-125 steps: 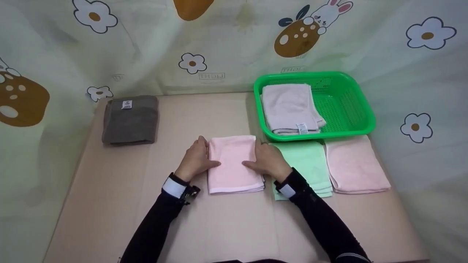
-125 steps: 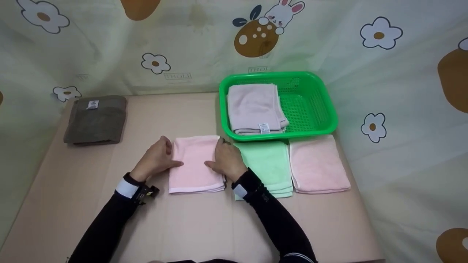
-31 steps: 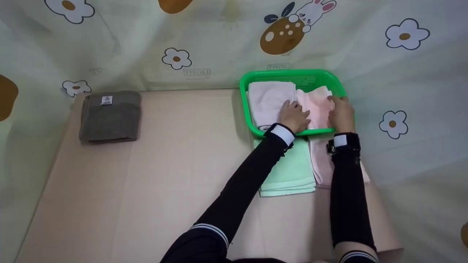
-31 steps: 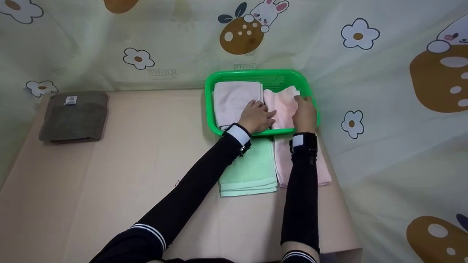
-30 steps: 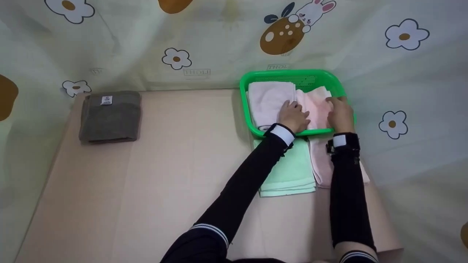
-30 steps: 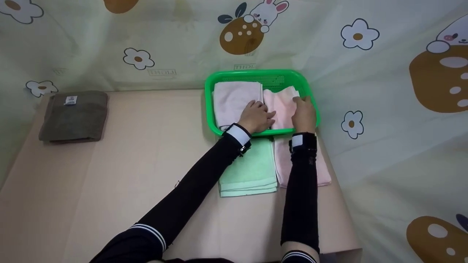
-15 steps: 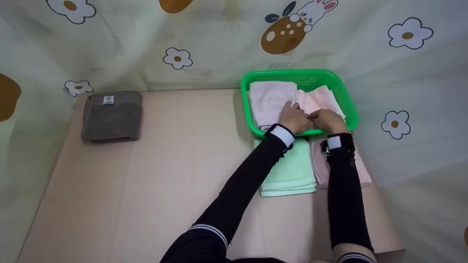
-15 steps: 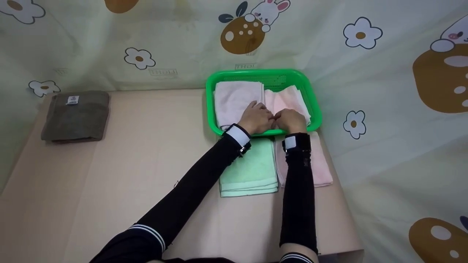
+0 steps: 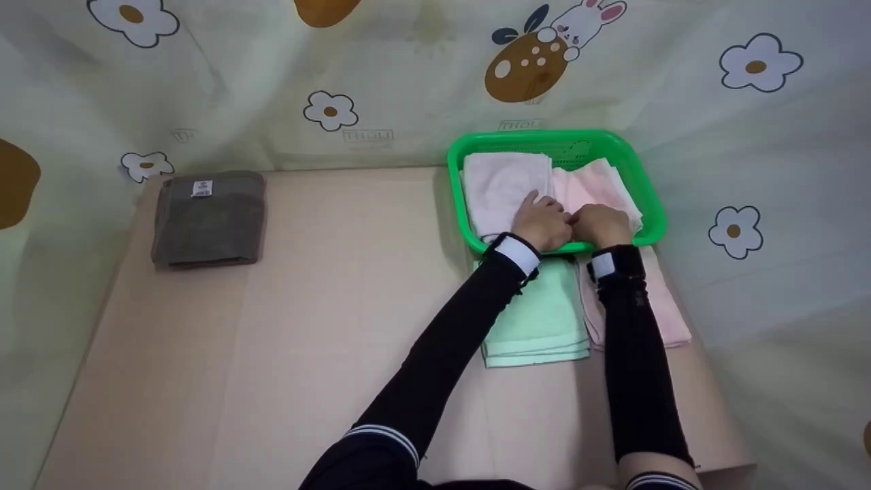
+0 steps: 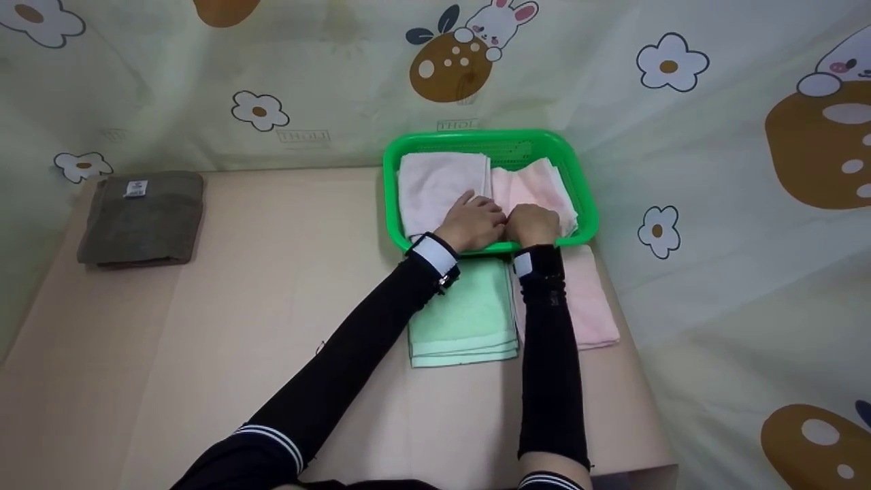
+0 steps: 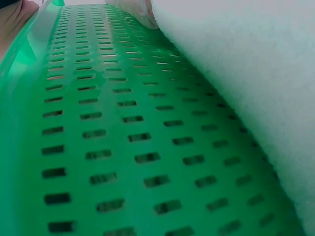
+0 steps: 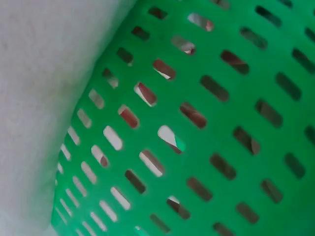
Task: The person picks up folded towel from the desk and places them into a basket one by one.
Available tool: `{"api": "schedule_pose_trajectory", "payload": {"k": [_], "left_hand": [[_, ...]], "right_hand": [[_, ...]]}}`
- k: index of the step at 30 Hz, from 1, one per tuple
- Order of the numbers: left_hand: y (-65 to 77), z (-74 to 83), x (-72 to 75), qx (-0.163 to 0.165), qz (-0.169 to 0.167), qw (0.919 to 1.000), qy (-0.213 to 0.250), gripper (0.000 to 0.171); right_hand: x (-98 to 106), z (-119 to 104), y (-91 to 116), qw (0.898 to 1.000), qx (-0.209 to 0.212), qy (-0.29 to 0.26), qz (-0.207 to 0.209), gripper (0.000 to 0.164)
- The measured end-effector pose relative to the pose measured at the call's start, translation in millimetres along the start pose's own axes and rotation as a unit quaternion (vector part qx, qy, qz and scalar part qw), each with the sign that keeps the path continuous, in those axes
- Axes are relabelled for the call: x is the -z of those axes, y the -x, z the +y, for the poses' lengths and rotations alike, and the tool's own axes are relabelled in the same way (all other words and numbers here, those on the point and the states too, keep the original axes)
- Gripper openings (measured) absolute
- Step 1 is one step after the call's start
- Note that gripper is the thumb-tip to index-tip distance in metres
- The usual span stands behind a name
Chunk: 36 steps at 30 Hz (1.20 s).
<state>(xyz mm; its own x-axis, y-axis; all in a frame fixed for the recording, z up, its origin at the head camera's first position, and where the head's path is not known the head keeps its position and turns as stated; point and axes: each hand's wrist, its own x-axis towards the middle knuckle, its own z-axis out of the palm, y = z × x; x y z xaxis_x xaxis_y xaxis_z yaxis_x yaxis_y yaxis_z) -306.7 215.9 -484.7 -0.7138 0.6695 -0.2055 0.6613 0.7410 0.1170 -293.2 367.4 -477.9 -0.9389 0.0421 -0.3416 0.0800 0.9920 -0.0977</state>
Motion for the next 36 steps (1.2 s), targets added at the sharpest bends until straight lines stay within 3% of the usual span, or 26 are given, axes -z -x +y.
{"api": "schedule_pose_trajectory", "payload": {"k": [7, 10, 13, 16, 19, 22, 24, 29, 33, 36], "left_hand": [[7.1, -8.6, 0.8, -0.011, 0.057, 0.9974, 0.043, 0.046], [20.6, -11.1, 5.8, -0.035, 0.084, 0.9943, 0.056, 0.048], [40.9, -16.3, 14.3, -0.065, 0.12, 0.9882, 0.07, 0.048], [61.6, -27.2, 24.6, -0.071, 0.156, 0.9804, 0.097, 0.048], [76.6, -42.8, 35.4, -0.053, 0.194, 0.9699, 0.137, 0.047], [88.1, -62.9, 43.6, -0.026, 0.235, 0.9548, 0.18, 0.043], [97.1, -78.3, 45.5, -0.009, 0.263, 0.9427, 0.206, 0.041], [127.1, -128.4, 40.3, 0.046, 0.305, 0.9223, 0.233, 0.041], [166.5, -197.2, 30.9, 0.127, 0.327, 0.9095, 0.222, 0.044], [213.7, -262.4, 17.1, 0.22, 0.336, 0.8926, 0.205, 0.047]], "right_hand": [[-3.2, -1.0, -4.4, 0.999, -0.005, -0.014, 0.038, 0.035], [-4.6, 0.7, -3.1, 0.997, -0.006, -0.018, 0.076, 0.035], [-7.0, 2.6, 1.4, 0.989, -0.015, -0.036, 0.142, 0.032], [-10.1, 2.2, 8.6, 0.97, -0.024, -0.078, 0.23, 0.032], [-16.5, -2.3, 15.6, 0.94, -0.02, -0.132, 0.314, 0.027], [-25.0, -11.1, 19.7, 0.918, 0.011, -0.173, 0.355, 0.026], [-29.4, -15.8, 20.4, 0.916, 0.036, -0.18, 0.356, 0.032], [-32.1, -19.2, 20.8, 0.931, 0.057, -0.175, 0.317, 0.036], [-33.0, -22.2, 19.6, 0.938, 0.05, -0.172, 0.298, 0.04], [-33.2, -27.2, 17.3, 0.94, 0.052, -0.174, 0.288, 0.042]]}}
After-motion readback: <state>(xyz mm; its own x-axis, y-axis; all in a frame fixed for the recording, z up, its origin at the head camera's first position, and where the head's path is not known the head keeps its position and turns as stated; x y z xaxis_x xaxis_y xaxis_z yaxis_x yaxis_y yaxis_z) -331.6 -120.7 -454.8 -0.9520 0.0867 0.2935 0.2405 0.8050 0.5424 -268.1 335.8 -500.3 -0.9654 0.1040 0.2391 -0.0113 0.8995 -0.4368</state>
